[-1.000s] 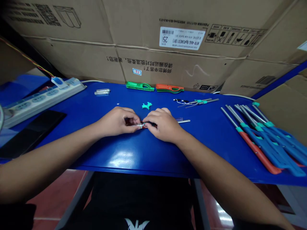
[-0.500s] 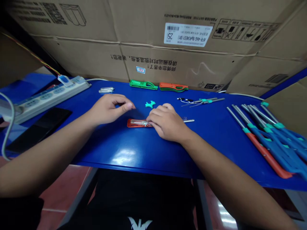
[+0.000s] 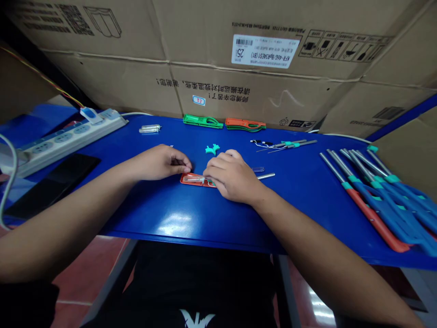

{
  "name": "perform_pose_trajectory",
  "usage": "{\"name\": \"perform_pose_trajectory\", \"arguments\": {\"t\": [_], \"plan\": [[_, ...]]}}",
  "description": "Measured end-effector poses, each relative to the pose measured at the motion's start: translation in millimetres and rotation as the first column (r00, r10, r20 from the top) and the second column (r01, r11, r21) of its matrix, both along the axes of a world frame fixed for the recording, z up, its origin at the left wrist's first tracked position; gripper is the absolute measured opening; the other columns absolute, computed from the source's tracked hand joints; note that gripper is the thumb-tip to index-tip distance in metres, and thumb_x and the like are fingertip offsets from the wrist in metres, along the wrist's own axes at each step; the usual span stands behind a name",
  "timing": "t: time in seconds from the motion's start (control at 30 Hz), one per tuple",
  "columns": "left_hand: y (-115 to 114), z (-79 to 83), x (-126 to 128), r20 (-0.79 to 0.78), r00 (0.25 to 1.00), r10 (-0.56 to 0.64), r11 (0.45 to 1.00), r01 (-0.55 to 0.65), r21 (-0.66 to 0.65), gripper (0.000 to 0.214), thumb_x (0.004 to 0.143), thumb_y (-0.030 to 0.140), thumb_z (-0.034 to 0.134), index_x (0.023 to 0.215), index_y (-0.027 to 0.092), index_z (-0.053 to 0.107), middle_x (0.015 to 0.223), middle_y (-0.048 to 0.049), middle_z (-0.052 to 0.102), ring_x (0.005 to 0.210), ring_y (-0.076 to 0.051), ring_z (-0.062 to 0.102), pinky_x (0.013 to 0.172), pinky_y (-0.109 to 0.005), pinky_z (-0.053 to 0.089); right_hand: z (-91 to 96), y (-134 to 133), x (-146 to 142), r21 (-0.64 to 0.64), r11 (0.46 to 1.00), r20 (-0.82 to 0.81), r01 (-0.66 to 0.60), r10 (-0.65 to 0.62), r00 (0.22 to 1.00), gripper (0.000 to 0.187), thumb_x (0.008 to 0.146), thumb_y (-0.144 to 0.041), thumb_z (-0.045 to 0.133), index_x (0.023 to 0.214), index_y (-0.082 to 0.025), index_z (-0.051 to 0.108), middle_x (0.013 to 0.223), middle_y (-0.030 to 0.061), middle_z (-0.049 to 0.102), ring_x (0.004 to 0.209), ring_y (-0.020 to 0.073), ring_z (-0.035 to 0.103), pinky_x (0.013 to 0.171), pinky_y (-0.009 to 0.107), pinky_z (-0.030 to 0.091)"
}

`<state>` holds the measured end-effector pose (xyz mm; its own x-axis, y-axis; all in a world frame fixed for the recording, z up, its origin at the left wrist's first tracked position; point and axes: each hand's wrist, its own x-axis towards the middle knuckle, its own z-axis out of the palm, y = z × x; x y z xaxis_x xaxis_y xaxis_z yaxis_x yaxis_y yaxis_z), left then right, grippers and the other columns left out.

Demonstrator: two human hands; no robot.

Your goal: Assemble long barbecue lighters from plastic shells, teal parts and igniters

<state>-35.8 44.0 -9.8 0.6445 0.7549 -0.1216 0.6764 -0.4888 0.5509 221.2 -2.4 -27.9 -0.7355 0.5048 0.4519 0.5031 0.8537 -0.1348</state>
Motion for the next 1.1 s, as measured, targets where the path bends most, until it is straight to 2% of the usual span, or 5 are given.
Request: {"name": "perform_pose_trajectory", "arguments": {"t": [0.17,0.37,0.67,0.87,1.1], "plan": [[-1,-3.9,1,0.045,0.998,-0.047,0.998,0.045,0.05,0.018,0.084,0.028,0.061,0.09,0.02,0.076,0.086,0.001,0.079,0.075,-0.013,0.071,0.069,-0.021,0.047,0.8,-1,-1,-0.04,0.999,0.033,0.014,-0.013,0.999,0.02,0.098,-0.021,0.05,0.099,-0.021,0.07,0.099,0.0055,0.072,0.091,0.0212,0.059,0.092,0.041,0.034],[-6,3.0,2,0.061,0.995,-0.078,0.994,0.073,0.085,0.029,0.092,0.041,0.057,0.095,0.02,0.077,0.086,-0.0017,0.078,0.074,-0.014,0.068,0.066,-0.022,0.045,0.1,-1,0,-0.076,0.997,0.09,0.003,0.004,0.996,0.018,0.096,-0.021,0.053,0.098,-0.021,0.071,0.1,0.0058,0.072,0.093,0.022,0.057,0.092,0.041,0.034],[-15,-3.5,16,0.1,0.986,-0.134,0.989,0.126,0.08,0.028,0.082,0.045,0.074,0.088,0.018,0.073,0.084,-0.002,0.069,0.073,-0.013,0.061,0.069,-0.024,0.043,1.2,-2,0,-0.069,0.998,0.083,-0.002,0.008,0.997,0.018,0.096,-0.024,0.056,0.099,-0.022,0.073,0.098,0.0054,0.071,0.092,0.0214,0.057,0.092,0.041,0.034],[-14,-4.9,17,0.095,0.988,-0.121,0.992,0.119,0.031,0.028,0.083,0.045,0.072,0.091,0.018,0.071,0.085,-0.0016,0.066,0.075,-0.014,0.06,0.069,-0.025,0.042,4.0,-4,7,-0.066,0.998,0.064,-0.019,0.023,0.998,0.022,0.097,-0.028,0.055,0.103,-0.024,0.076,0.101,0.0055,0.071,0.093,0.0208,0.058,0.092,0.041,0.036],[-17,-4.9,17,0.093,0.986,-0.137,0.988,0.131,0.077,0.027,0.085,0.045,0.068,0.091,0.018,0.07,0.085,-0.0025,0.066,0.075,-0.014,0.06,0.069,-0.025,0.042,6.1,-11,5,-0.004,0.999,0.223,-0.048,0.048,0.974,0.028,0.098,-0.028,0.051,0.109,-0.025,0.076,0.103,0.0077,0.07,0.093,0.0235,0.055,0.092,0.045,0.036]]}}
